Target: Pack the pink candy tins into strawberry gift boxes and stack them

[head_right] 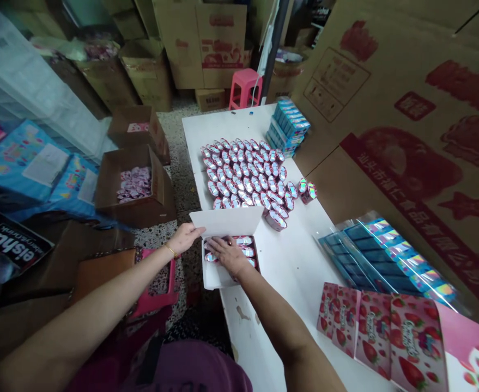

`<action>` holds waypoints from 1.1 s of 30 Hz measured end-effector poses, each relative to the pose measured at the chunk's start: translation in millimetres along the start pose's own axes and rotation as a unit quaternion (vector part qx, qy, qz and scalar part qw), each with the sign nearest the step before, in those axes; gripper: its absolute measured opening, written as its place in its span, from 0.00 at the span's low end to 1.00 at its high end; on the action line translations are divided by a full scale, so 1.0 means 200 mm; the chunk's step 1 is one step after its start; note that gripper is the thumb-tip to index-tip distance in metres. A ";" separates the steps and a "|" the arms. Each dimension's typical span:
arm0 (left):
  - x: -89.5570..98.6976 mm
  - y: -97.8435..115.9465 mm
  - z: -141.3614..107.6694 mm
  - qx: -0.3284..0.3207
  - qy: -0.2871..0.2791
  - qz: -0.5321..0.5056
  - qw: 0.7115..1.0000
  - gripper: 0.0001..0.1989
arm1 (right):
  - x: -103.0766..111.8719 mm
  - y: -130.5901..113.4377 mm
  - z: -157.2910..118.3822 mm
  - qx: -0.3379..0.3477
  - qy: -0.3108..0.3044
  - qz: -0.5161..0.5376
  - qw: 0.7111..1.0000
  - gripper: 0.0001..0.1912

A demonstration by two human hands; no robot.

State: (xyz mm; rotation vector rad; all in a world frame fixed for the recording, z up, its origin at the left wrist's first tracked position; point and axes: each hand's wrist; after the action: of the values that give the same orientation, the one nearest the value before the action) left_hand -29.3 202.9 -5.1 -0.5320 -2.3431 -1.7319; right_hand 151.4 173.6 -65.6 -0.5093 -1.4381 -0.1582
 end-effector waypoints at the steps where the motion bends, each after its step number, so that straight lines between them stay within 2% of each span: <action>1: 0.00 -0.01 0.01 -0.001 -0.004 -0.001 1.000 0.22 | -0.01 -0.01 -0.04 -0.016 0.020 0.001 1.000 0.31; 4: 0.00 -0.05 0.02 0.004 -0.026 -0.010 1.000 0.23 | 0.00 0.06 -0.20 -0.126 0.149 0.006 0.981 0.27; 6: 0.00 -0.07 0.03 0.015 -0.035 -0.021 0.999 0.24 | 0.01 0.21 -0.33 -0.243 0.238 -0.011 0.940 0.26; 7: 0.00 -0.08 0.04 0.021 -0.038 -0.026 0.999 0.25 | 0.02 0.32 -0.39 -0.300 0.260 -0.025 0.917 0.26; 8: 0.00 -0.08 0.04 0.026 -0.038 -0.028 0.999 0.26 | 0.02 0.43 -0.44 -0.351 0.261 -0.041 0.898 0.28; 10: 0.00 -0.08 0.05 0.027 -0.036 -0.030 0.999 0.26 | 0.00 0.65 -0.51 -0.412 0.217 -0.071 0.882 0.34; 12: 0.00 -0.06 0.04 0.023 -0.032 -0.023 0.999 0.26 | -0.04 0.82 -0.52 -0.418 0.150 -0.093 0.891 0.37; 14: 0.00 -0.04 0.04 0.021 -0.024 -0.004 0.999 0.24 | -0.10 0.91 -0.50 -0.396 0.101 -0.109 0.906 0.35; 17: 0.00 -0.02 0.02 0.020 -0.007 0.019 1.000 0.23 | -0.18 0.87 -0.50 -0.378 0.092 -0.125 0.912 0.31; 20: -0.01 -0.01 0.02 0.021 0.003 0.023 1.000 0.23 | -0.20 0.73 -0.57 -0.390 0.113 -0.123 0.906 0.29; 24: -0.01 -0.01 0.04 0.019 0.000 0.027 0.999 0.23 | -0.17 0.55 -0.63 -0.418 0.131 -0.085 0.895 0.29; 28: -0.01 -0.02 0.05 0.017 0.002 0.041 0.999 0.23 | -0.13 0.53 -0.59 -0.506 0.112 -0.053 0.854 0.37; 30: -0.01 -0.02 0.05 0.010 0.002 0.042 0.999 0.23 | -0.11 0.53 -0.58 -0.538 0.090 -0.026 0.838 0.37; 31: -0.02 -0.03 0.05 0.007 0.000 0.041 0.999 0.23 | -0.09 0.52 -0.60 -0.545 0.093 -0.012 0.833 0.37; 33: -0.02 -0.04 0.04 0.002 -0.005 0.034 0.999 0.24 | -0.02 0.45 -0.64 -0.537 0.147 0.005 0.831 0.38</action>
State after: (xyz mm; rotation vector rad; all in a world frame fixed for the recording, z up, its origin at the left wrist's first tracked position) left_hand -28.5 208.3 -17.1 -0.6134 -2.3061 -1.6969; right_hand 301.8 197.4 -97.2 -1.3388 -0.9276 -1.0304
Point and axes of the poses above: each hand's wrist, its own z-axis towards the middle knuckle, its own x-axis out of the back of the hand, y = z × x, and after that the axes turned 6 degrees about x, right-handed
